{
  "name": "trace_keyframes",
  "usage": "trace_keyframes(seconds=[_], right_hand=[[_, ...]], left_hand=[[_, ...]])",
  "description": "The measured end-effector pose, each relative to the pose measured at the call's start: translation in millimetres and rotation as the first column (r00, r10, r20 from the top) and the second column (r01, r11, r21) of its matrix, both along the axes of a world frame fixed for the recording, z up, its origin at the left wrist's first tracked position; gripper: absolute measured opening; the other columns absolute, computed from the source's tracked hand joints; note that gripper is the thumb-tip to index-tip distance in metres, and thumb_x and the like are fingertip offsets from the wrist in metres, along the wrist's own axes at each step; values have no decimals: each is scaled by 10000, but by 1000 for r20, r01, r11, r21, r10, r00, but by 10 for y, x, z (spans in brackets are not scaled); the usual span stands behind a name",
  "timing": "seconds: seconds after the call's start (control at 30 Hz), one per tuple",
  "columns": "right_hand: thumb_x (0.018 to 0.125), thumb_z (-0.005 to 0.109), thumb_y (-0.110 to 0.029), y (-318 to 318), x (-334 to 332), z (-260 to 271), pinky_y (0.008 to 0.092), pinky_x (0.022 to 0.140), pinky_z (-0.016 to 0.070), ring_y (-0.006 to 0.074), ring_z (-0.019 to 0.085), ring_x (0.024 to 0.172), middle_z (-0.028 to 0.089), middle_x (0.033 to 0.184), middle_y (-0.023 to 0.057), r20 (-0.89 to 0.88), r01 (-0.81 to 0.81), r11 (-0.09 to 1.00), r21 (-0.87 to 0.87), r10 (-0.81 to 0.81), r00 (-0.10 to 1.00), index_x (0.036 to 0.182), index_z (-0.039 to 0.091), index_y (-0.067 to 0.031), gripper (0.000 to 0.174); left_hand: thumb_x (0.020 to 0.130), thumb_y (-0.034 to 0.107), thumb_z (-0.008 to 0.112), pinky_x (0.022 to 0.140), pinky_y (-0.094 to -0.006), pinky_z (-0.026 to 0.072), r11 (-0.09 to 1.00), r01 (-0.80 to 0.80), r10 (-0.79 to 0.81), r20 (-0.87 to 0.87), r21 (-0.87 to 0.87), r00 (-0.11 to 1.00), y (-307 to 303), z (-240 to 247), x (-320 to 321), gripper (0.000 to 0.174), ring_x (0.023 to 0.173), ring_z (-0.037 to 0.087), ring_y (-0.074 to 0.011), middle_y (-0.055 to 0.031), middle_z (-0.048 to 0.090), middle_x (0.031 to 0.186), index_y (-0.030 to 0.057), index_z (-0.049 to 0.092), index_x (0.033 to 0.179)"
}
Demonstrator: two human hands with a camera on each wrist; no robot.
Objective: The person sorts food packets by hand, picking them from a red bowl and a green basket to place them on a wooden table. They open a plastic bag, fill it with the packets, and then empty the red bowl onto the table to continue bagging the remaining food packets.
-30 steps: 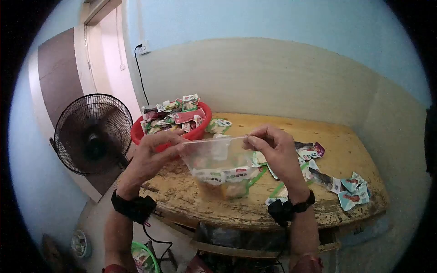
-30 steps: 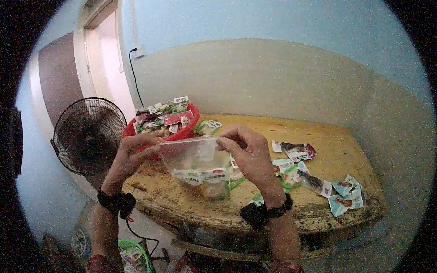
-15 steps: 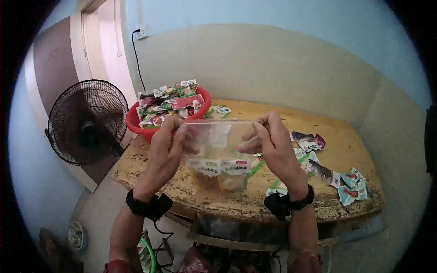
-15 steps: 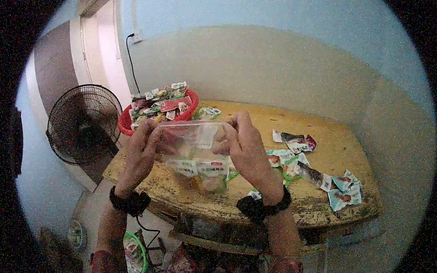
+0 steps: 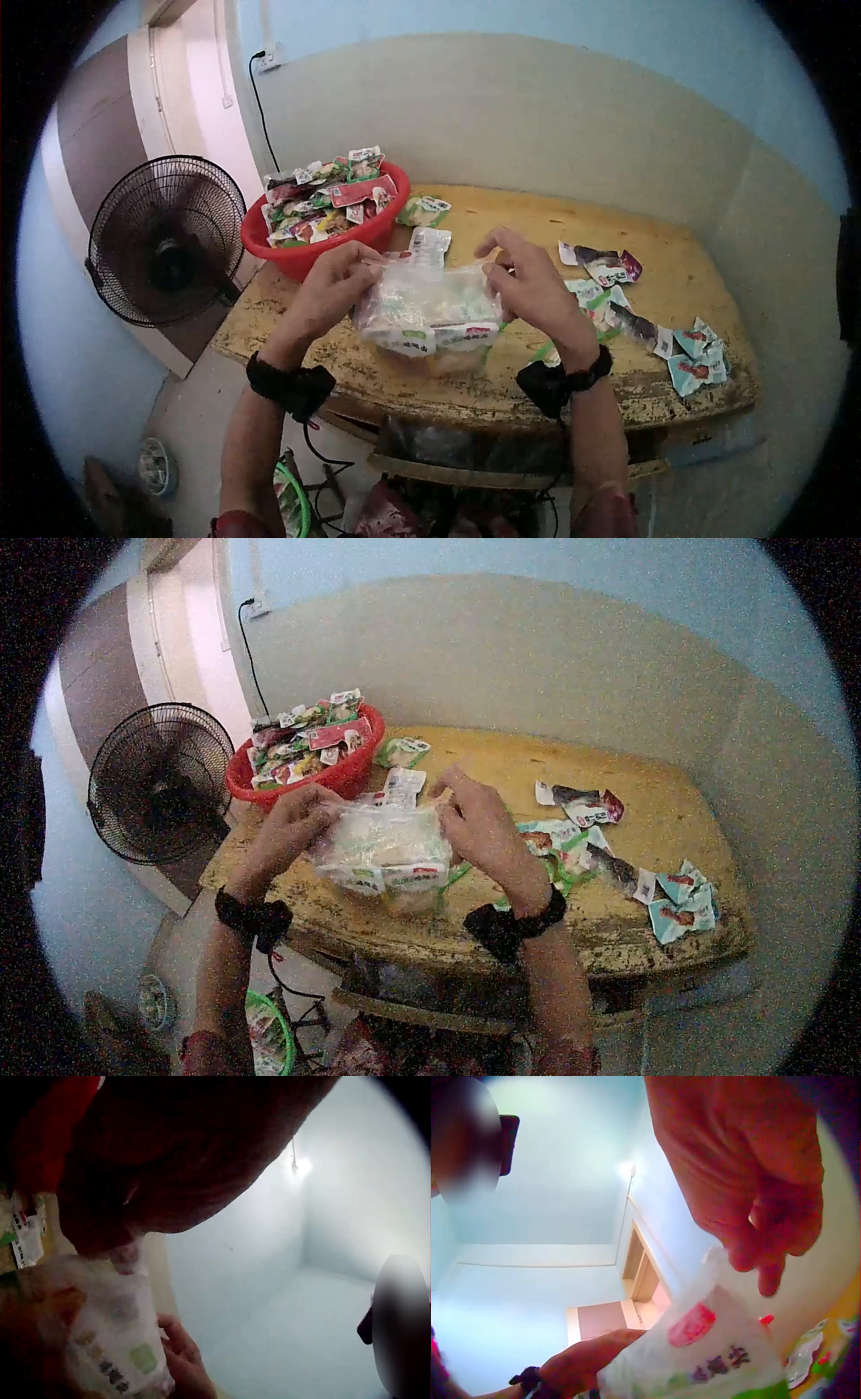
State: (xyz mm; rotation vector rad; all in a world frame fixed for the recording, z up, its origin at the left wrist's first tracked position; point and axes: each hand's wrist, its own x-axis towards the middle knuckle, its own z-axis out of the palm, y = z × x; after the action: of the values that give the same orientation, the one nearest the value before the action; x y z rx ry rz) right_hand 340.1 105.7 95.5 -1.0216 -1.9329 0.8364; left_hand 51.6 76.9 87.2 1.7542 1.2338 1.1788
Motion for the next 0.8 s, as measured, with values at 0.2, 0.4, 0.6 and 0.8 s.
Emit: trace_keyframes(seconds=[0.2, 0.4, 0.6, 0.8], right_hand=[[971, 523, -28, 125, 122, -134, 281, 490, 512, 103, 593, 508, 664, 783, 51, 232, -255, 950, -181, 293, 927, 1054, 704, -29, 199], [980, 563, -60, 114, 85, -129, 275, 539, 564, 121, 676, 582, 713, 885, 53, 322, -310, 915, -258, 384, 865, 1129, 713, -33, 213], [776, 698, 9, 221, 77, -245, 355, 640, 574, 199, 712, 800, 720, 946, 95, 336, -327, 911, -250, 398, 853, 1112, 708, -33, 339], [860, 645, -57, 231, 75, -347, 301, 592, 558, 138, 661, 721, 696, 952, 53, 329, -424, 896, -130, 443, 834, 1207, 667, -33, 349]], left_hand=[[967, 161, 620, 646, -267, 512, 981, 91, -129, -227, -173, 965, -11, -5, -60, 296, 753, 623, -95, -31, 650, 860, 17, 629, 1226], [977, 157, 656, 803, -315, 544, 983, 56, 10, -354, 176, 935, -36, 75, 57, 284, 860, 669, -177, -103, 684, 976, -30, 674, 1192], [931, 262, 728, 956, -405, 504, 892, 370, -189, -530, 259, 827, -316, 260, 407, 400, 1137, 647, -302, -175, 688, 1179, 6, 672, 1234], [969, 273, 685, 753, -383, 550, 940, 332, -304, -622, -75, 721, -309, 221, 404, 333, 784, 697, -232, -147, 723, 863, 2, 703, 1162]])
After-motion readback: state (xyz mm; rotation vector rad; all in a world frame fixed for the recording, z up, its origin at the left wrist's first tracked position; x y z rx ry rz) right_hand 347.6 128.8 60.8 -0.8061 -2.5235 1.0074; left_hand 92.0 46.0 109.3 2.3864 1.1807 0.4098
